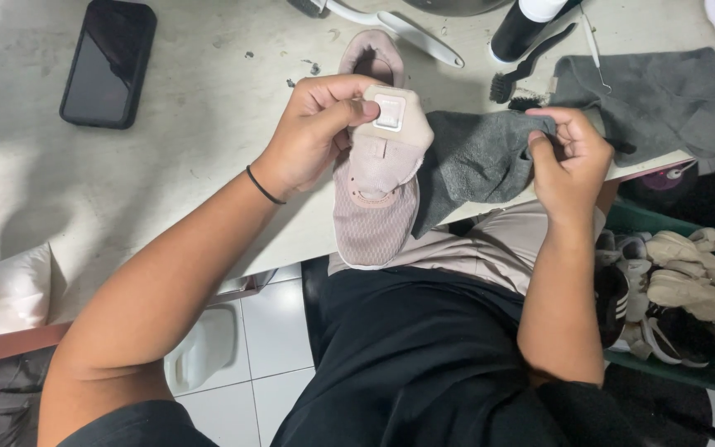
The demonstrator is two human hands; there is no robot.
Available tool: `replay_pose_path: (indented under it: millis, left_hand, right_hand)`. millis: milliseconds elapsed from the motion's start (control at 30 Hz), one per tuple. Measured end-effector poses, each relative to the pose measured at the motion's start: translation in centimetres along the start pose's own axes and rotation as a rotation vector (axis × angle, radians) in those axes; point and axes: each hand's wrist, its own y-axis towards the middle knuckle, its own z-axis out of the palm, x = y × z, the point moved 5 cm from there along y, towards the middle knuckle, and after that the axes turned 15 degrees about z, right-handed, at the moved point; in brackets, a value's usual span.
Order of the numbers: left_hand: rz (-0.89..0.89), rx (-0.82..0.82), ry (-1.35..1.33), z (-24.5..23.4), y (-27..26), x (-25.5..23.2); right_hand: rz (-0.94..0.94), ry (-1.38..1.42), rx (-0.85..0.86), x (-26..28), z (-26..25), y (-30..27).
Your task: The person cleans a pink sneaker by applying liquid from a bottle, scrubbing with a brush, and wiping with a cloth. They repeatedly dip the brush into a bowl of water and continue scrubbing and wiping the shoe's upper and tongue areas.
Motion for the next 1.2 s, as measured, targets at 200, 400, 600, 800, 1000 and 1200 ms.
replay_pose_path:
  millis: [200,400,600,800,1000,1200]
  left_hand:
    - [0.006,0.003,-0.007,0.1,0.0,0.0]
    - [0.021,0.002,-0.015,0.0,0.0,0.2]
    - [0.068,0.084,0.092,0.0,-0.1,-0.1]
    - [0.2,0.207,0.214,1.0,-0.6,-1.6]
    - [0.266,0.242,0.394,1.7,-0.8,-2.4]
    - [0.233,0.236,0.318,3.7,-0.2,-3.6]
  right_hand:
    - [-0.008,-0.009,-0.015,0.2,-0.1,0.0]
    - [0.004,0.035,-0.02,0.2,-0.2,0.0]
    - [0.044,0.043,0.074,0.0,-0.9,-0.2]
    - [-0.203,0.008,0.178,-0.5,-1.7,0.1]
    - [-0.329,-0.413,-0.209,-1.0,-4.8,1.7]
    - [-0.22,-0.671,-0.095,-0.8,-4.5,1.9]
